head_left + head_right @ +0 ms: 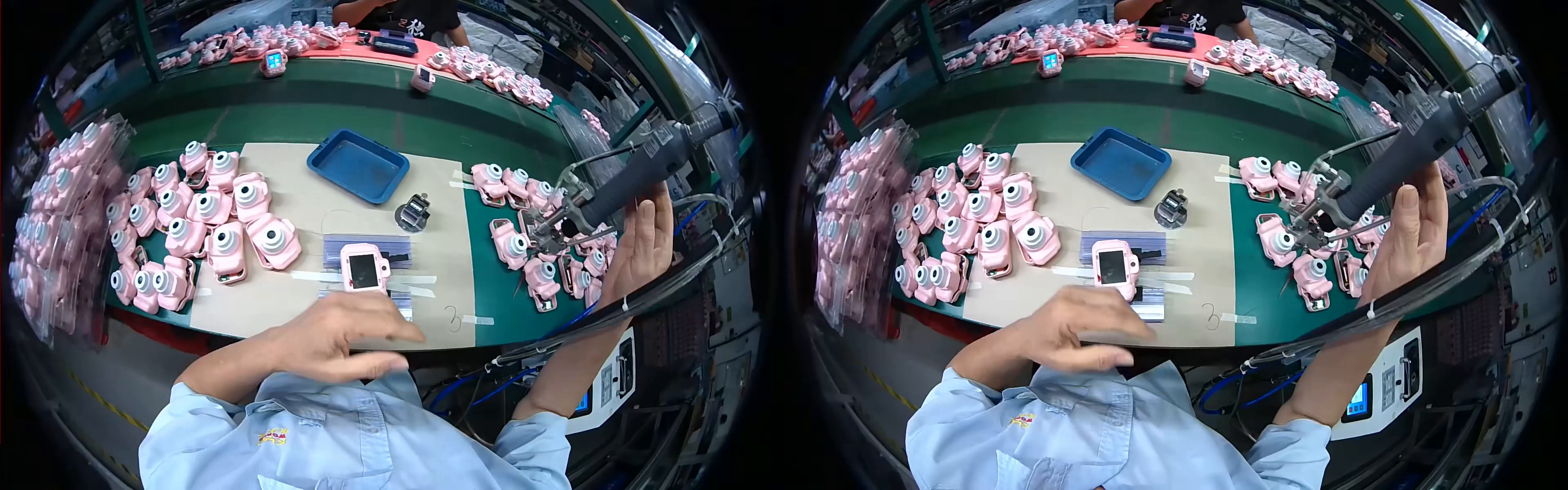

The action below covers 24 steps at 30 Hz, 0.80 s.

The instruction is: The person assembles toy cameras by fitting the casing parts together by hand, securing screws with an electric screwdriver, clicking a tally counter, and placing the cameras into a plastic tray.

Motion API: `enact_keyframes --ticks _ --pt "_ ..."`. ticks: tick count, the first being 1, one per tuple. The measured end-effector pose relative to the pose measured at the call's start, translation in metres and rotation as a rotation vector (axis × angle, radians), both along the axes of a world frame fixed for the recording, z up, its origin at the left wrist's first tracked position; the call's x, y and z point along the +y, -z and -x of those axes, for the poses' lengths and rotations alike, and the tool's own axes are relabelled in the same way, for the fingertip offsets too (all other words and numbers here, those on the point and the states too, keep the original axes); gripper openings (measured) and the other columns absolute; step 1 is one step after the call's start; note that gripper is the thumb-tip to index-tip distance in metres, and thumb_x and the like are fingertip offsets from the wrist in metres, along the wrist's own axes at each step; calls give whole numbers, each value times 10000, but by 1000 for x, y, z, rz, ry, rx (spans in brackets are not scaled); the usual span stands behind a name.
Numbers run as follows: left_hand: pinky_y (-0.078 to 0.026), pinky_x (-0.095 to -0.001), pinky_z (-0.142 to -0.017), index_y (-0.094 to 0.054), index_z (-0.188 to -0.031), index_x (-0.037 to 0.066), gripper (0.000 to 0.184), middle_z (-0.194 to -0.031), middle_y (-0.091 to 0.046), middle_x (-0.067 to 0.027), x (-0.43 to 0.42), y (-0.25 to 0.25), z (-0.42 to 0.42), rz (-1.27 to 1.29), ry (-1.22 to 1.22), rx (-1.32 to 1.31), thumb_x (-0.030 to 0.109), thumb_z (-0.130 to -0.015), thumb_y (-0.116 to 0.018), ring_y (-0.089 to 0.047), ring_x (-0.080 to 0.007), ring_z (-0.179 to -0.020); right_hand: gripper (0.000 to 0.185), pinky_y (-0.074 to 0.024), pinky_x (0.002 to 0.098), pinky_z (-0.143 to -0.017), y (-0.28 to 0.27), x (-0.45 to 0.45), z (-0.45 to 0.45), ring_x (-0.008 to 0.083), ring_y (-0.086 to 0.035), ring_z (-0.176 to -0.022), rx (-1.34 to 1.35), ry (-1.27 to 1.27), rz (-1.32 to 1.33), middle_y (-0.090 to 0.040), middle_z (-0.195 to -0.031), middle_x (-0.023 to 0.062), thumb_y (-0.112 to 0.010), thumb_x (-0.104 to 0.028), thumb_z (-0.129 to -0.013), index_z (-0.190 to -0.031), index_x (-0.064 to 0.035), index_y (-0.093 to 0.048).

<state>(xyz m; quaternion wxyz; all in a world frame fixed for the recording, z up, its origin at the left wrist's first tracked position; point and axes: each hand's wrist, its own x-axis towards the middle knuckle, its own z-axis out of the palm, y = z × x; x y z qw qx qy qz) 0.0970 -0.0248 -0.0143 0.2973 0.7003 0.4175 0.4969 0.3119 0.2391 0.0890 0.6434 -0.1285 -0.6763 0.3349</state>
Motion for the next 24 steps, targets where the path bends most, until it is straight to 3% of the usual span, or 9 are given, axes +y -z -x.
enact_keyframes --ticks 1,3,4,8,14,18,21,23,24 --pt "-490 -329 -732 -673 -1099 -1 302 -991 -680 -112 0 2 10 3 -12 1 128 -831 -726 -600 -232 -791 431 -498 377 -978 -3 5 4 292 -622 -1122 -12 -82 14 -572 -1265 226 -556 -169 -988 -1329 76 -460" --pt "-471 -334 -782 -640 -1146 3 359 -970 -646 -104 2 8 26 -149 -427 336 195 -851 -711 -563 -241 -810 447 -514 359 -958 -10 13 11 282 -632 -1101 -37 -243 39 -570 -1266 215 -535 -183 -1002 -1358 69 -436" --pt "-471 -334 -782 -640 -1146 3 359 -970 -646 -104 4 10 30 -148 -434 336 195 -851 -711 -563 -241 -810 447 -514 359 -958 -13 14 15 282 -632 -1101 -37 -250 39 -570 -1266 215 -535 -183 -1002 -1358 69 -436" --pt "-439 -349 -851 -588 -1226 12 460 -1050 -609 -107 10 18 43 -144 -661 497 290 -872 -683 -540 -258 -888 466 -570 297 -731 -23 18 29 218 -682 -835 -54 -253 54 -626 -1132 194 -594 -157 -965 -1334 78 -435" --pt "-426 -388 -895 -520 -1301 -5 564 -1171 -554 -142 17 35 52 -9 -507 621 289 -852 -695 -526 -274 -987 433 -509 230 -574 -15 -1 71 113 -589 -655 -56 -403 64 -634 -1094 153 -576 -146 -965 -1323 68 -455" --pt "-428 -405 -882 -574 -1185 10 446 -1110 -570 -135 31 21 75 -15 -540 671 319 -876 -657 -540 -290 -971 415 -459 216 -444 -12 -30 100 106 -529 -489 40 -333 71 -632 -917 132 -635 -71 -895 -1258 86 -509" --pt "-440 -406 -868 -594 -1147 19 371 -1065 -587 -131 55 19 109 -92 -654 858 254 -867 -657 -565 -289 -948 405 -441 208 -426 -11 -43 116 99 -511 -462 91 -355 90 -630 -892 131 -645 -61 -879 -1234 90 -523" --pt "-457 -373 -866 -634 -1126 36 296 -1016 -610 -107 77 23 130 46 -728 1094 182 -869 -647 -592 -258 -934 394 -423 200 -408 -10 -48 124 92 -494 -435 150 -369 102 -629 -867 129 -656 -51 -863 -1210 94 -537" --pt "-457 -373 -866 -634 -1126 36 296 -1016 -610 -107 84 25 136 52 -730 1091 182 -869 -647 -592 -258 -934 394 -423 200 -408 -8 -50 127 92 -494 -435 146 -373 107 -629 -867 129 -656 -51 -863 -1210 94 -537"
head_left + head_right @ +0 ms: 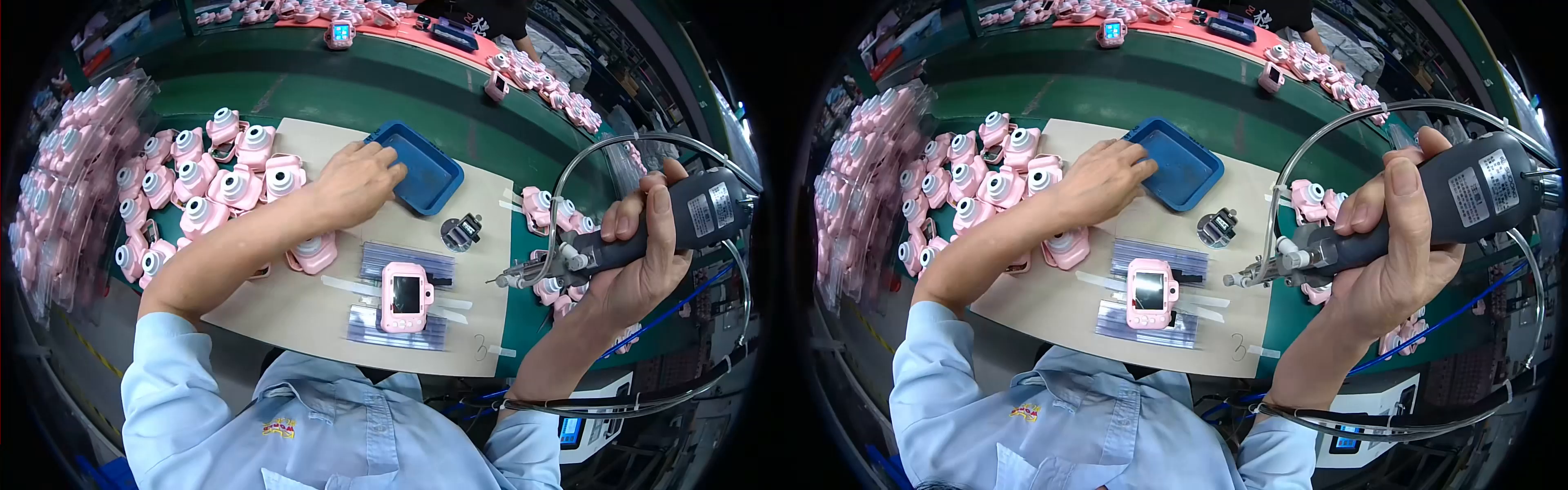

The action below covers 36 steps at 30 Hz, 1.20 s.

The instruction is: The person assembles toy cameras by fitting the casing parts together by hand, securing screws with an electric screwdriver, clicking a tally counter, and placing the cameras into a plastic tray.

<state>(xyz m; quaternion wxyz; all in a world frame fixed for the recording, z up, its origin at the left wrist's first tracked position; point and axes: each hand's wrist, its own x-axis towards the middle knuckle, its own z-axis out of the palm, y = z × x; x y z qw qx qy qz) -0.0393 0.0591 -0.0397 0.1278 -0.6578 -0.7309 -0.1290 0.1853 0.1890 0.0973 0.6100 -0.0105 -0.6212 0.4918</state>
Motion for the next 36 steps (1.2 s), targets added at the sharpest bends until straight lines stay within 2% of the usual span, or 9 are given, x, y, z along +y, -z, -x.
enact_keyframes --ticks 4,9,15,19,21,22,24,29,36 --pt "-462 -357 -847 -695 -1026 66 187 -877 -624 -68 18 12 11 204 -42 75 157 -872 -641 -615 -233 -845 356 -405 184 -448 7 -4 5 83 -512 -517 -68 24 -16 -641 -894 130 -628 -48 -897 -1213 77 -520" --pt "-457 -350 -845 -727 -948 81 140 -767 -612 -46 0 11 -5 141 37 38 159 -865 -646 -607 -229 -751 359 -394 184 -439 7 -22 13 83 -501 -490 -76 79 26 -637 -819 120 -641 -53 -881 -1195 77 -524" --pt "-454 -353 -830 -687 -1057 50 258 -861 -615 -79 -30 -7 -30 139 73 -96 233 -876 -668 -579 -239 -782 363 -393 187 -437 2 -38 17 84 -501 -484 -33 15 29 -634 -804 118 -644 -52 -868 -1183 83 -523" --pt "-459 -397 -778 -634 -1115 18 354 -946 -606 -125 -50 -15 -60 -200 158 -553 270 -869 -663 -561 -283 -844 375 -398 189 -443 6 -40 23 87 -513 -497 -1 -43 23 -639 -841 135 -643 -47 -860 -1185 89 -515" --pt "-456 -398 -766 -556 -1223 3 498 -992 -569 -122 -62 -5 -74 -197 223 -587 341 -875 -670 -527 -296 -910 376 -398 190 -444 8 -39 25 87 -515 -504 -14 -38 30 -639 -870 142 -640 -46 -862 -1188 91 -511" --pt "-456 -398 -766 -556 -1223 3 498 -992 -569 -122 -63 0 -79 -197 219 -588 341 -875 -670 -527 -296 -910 378 -398 190 -445 9 -39 26 88 -518 -511 -26 -34 36 -639 -899 150 -637 -44 -863 -1190 93 -506" --pt "-446 -365 -771 -594 -1201 18 460 -959 -565 -96 -61 8 -88 -343 246 -677 296 -851 -700 -506 -278 -896 381 -397 191 -447 11 -39 29 89 -522 -525 -53 -28 49 -639 -957 165 -632 -42 -866 -1195 96 -498" --pt "-432 -340 -781 -654 -1122 42 341 -926 -560 -75 -50 11 -75 -209 207 -719 209 -832 -721 -484 -236 -880 384 -396 191 -456 12 -40 30 89 -514 -530 16 -80 74 -639 -945 156 -626 -41 -869 -1200 97 -486" --pt "-423 -316 -782 -696 -1000 62 203 -878 -559 -44 -40 16 -73 -234 321 -793 93 -802 -725 -477 -202 -843 409 -403 199 -473 5 -38 19 91 -507 -542 17 -196 60 -629 -991 161 -626 -57 -876 -1221 93 -465"
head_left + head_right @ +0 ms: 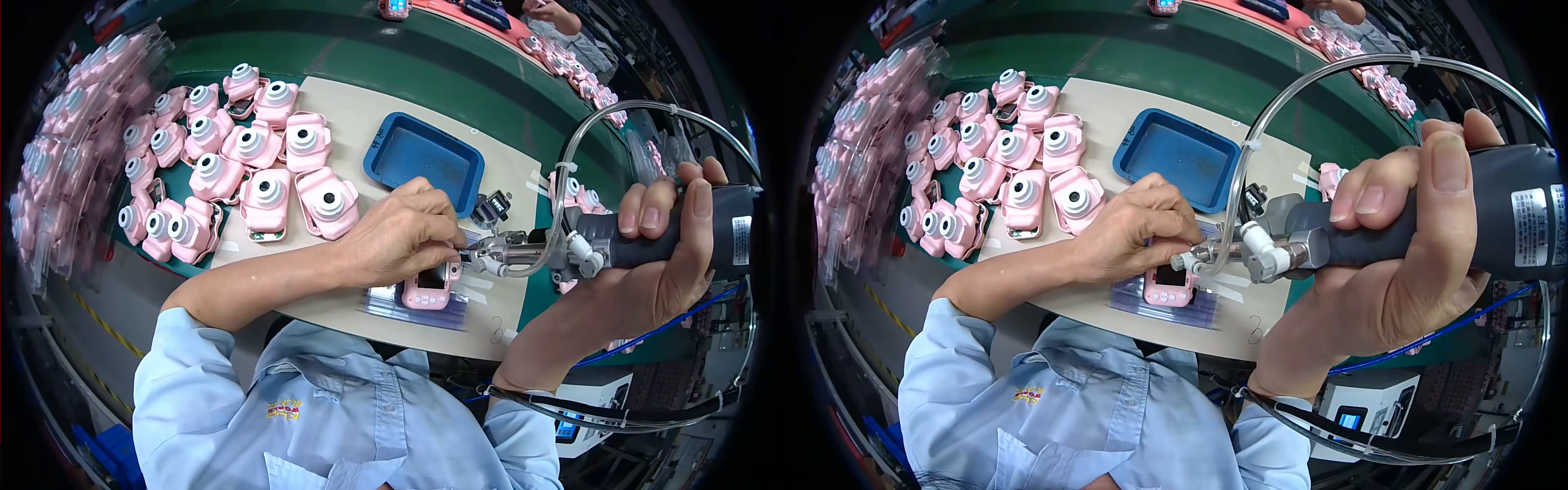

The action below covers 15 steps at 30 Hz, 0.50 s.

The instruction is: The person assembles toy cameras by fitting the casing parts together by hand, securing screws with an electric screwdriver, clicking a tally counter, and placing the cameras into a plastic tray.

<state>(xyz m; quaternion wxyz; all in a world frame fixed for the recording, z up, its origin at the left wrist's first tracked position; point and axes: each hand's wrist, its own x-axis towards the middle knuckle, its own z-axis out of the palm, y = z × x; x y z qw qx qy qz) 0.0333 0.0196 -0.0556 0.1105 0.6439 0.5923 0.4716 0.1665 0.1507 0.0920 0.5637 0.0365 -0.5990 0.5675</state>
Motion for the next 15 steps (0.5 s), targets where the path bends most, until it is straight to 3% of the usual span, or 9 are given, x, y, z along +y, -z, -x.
enact_keyframes --ticks 3,15 --pt "-427 -317 -775 -688 -958 57 191 -894 -575 -30 1 2 1 -66 29 60 30 -772 -722 -496 -194 -850 419 -410 206 -484 -2 -1 -3 92 -507 -550 -6 -43 1 -619 -1024 168 -626 -72 -882 -1230 90 -456" --pt "-418 -319 -806 -637 -824 57 79 -803 -514 -49 2 -6 -5 -73 21 107 75 -803 -711 -469 -205 -819 459 -416 211 -490 -1 -8 -7 92 -509 -554 -7 -105 -15 -614 -1041 159 -620 -93 -892 -1262 89 -419"
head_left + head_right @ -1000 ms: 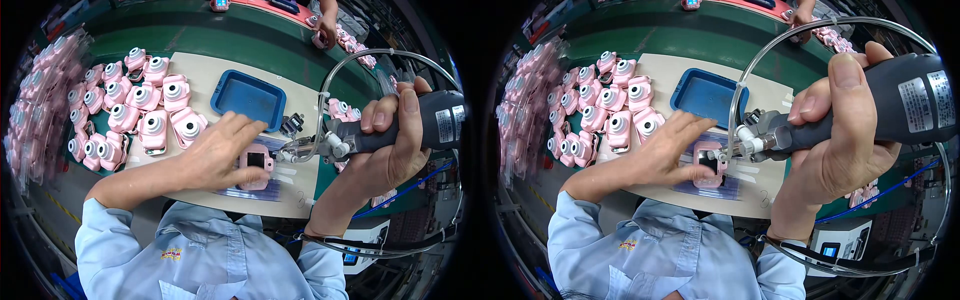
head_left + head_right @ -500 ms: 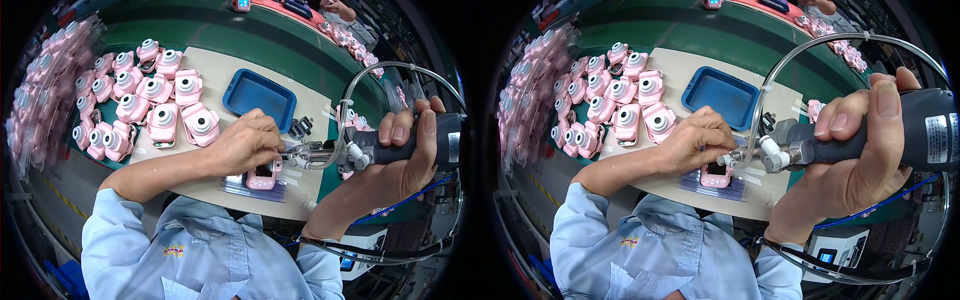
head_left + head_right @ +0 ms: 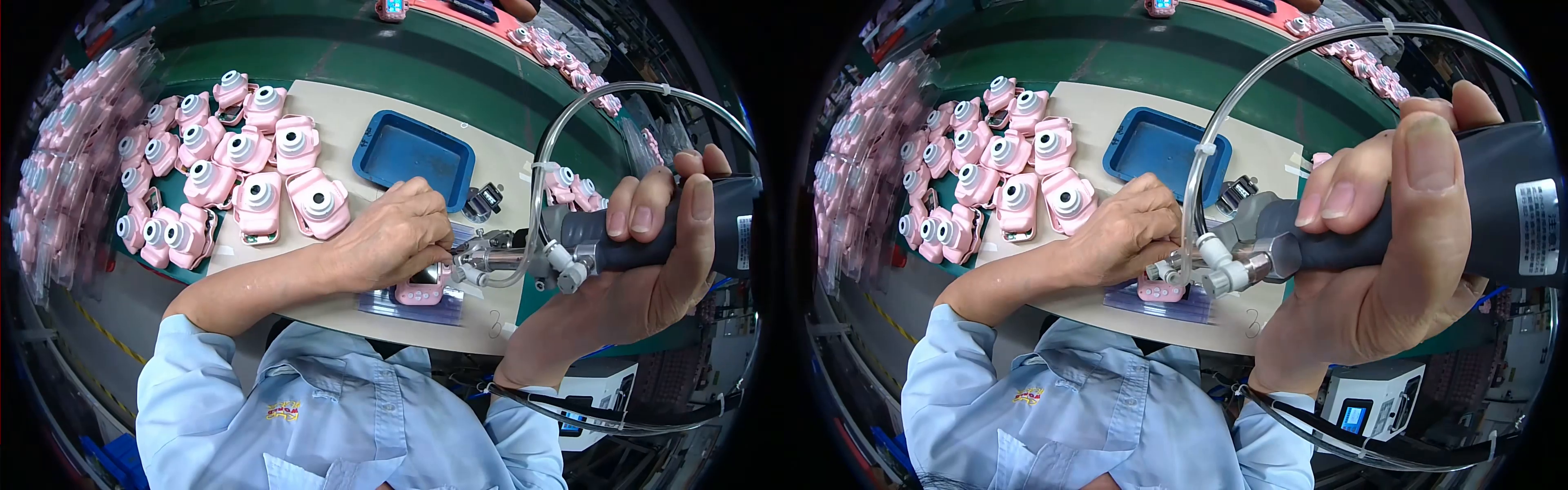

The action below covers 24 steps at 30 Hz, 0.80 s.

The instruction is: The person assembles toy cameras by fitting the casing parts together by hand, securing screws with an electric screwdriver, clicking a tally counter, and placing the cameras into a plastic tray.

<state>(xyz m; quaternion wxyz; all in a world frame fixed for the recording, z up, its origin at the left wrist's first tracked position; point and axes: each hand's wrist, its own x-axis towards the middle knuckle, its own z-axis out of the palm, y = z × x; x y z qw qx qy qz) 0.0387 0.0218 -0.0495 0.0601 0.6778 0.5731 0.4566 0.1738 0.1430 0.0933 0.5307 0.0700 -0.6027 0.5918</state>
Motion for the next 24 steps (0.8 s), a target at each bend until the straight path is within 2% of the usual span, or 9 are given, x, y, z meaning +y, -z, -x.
enact_keyframes --ticks 4,9,13,14,18,24 --pt "-416 -320 -811 -621 -806 49 92 -824 -516 -56 -1 -6 -2 19 -27 112 84 -806 -707 -470 -210 -824 478 -418 211 -486 1 5 -3 90 -513 -557 -24 -17 -50 -618 -1035 151 -623 -100 -892 -1275 89 -407" --pt "-417 -321 -813 -640 -910 20 128 -874 -529 -80 -2 -6 -7 60 -57 97 111 -831 -684 -475 -227 -850 436 -410 201 -475 2 2 -1 89 -508 -535 -9 71 -48 -628 -957 138 -630 -95 -889 -1242 84 -447" --pt "-413 -346 -834 -626 -1091 -2 397 -941 -538 -106 -9 -10 -4 149 -53 54 257 -811 -738 -480 -250 -895 403 -404 193 -466 4 1 2 88 -504 -518 -1 140 -50 -635 -895 128 -635 -92 -886 -1216 81 -479" --pt "-413 -346 -834 -626 -1091 -2 397 -941 -538 -106 -12 -10 -3 149 -55 55 257 -811 -738 -480 -250 -895 403 -404 193 -466 4 2 3 88 -504 -518 -1 139 -49 -635 -895 128 -635 -92 -886 -1216 81 -479" --pt "-406 -376 -852 -564 -1247 -15 719 -1002 -536 -125 -25 -8 -1 192 -81 69 406 -719 -812 -479 -274 -937 343 -393 188 -449 11 9 8 91 -477 -451 -31 312 -42 -603 -676 85 -646 -72 -877 -1165 71 -528" --pt "-381 -401 -867 -511 -1365 38 936 -1085 -542 -124 -25 9 5 339 -20 72 516 -632 -844 -469 -270 -989 321 -386 185 -441 11 3 18 94 -453 -407 -17 387 -18 -536 -541 44 -651 -65 -874 -1146 67 -545"
